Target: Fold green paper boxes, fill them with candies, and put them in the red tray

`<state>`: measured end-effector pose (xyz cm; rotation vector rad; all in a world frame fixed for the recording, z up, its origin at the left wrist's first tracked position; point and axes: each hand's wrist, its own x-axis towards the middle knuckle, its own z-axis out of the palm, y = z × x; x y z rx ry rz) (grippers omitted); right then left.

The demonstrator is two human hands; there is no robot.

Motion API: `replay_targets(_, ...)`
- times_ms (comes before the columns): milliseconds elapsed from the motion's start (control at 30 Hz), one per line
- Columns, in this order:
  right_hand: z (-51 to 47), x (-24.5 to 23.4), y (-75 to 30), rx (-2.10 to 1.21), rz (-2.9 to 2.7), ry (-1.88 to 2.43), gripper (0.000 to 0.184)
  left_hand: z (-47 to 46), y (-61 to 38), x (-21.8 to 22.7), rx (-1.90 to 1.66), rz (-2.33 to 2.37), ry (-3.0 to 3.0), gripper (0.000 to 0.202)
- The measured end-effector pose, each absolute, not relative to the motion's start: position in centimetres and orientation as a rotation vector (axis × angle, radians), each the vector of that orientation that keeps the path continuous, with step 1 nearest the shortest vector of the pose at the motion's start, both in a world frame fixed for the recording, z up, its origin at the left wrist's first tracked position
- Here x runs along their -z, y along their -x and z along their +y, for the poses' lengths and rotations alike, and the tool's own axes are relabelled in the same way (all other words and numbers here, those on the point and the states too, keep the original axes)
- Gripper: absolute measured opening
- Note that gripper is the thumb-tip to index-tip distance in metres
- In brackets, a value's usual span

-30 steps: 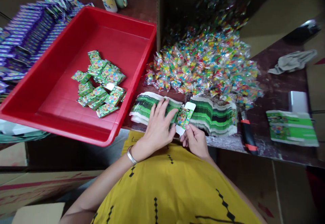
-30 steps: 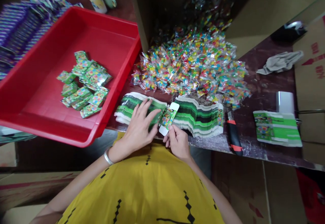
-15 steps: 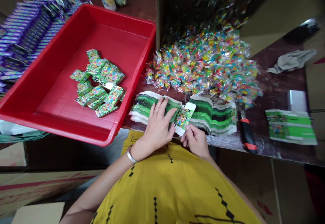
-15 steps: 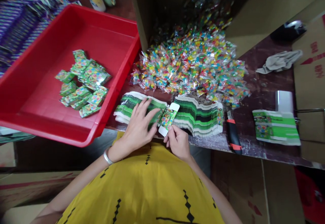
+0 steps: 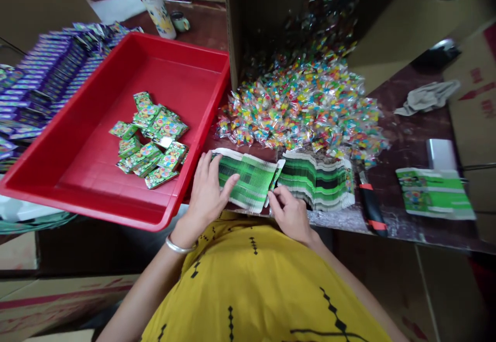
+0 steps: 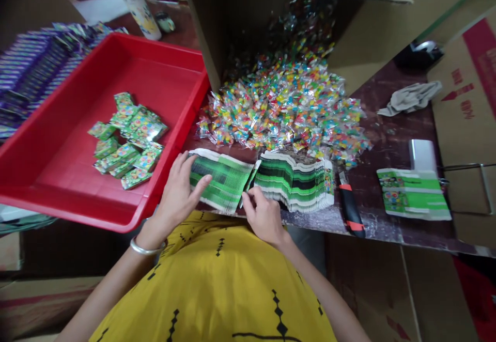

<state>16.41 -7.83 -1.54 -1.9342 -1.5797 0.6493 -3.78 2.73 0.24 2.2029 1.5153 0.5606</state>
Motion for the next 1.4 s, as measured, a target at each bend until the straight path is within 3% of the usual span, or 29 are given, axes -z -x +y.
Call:
replay_targets(267, -7.6, 1.1, -16.1, -0.701, -1.643, 1.951, 0.046, 3.7, 4.2, 0.4, -0.342, 1.751, -1.996, 0.086)
replay_targets(433, -7.3, 0.6, -16.3, -0.793, -1.635, 2.018, 0.051, 4.0, 3.8, -0.2, -0.284, 1.847, -1.988, 0.082)
replay_targets(600, -7.3, 0.5, -16.6, -0.802, -1.605, 2.018, 0.051, 4.5, 4.0, -0.1, -0.469, 1.787, -1.847, 0.077)
replay_targets(900, -8.0, 1.0, -17.7, -0.694, -1.601, 2.068, 0.05, 5.3, 6.3, -2.1, -0.463, 1.121, -1.211, 0.063)
replay_targets(1067, -8.2, 0.8, -17.8, -0.657, -1.642, 2.075, 0.055, 4.9, 5.8, -1.7, -0.5, 0.976, -1.232, 0.053)
replay_targets(1400, -8.1, 0.9, -16.9, -0.589, -1.789, 2.177, 0.067, 3.7, 4.4, 1.9, -0.606, 1.084, -1.386, 0.062)
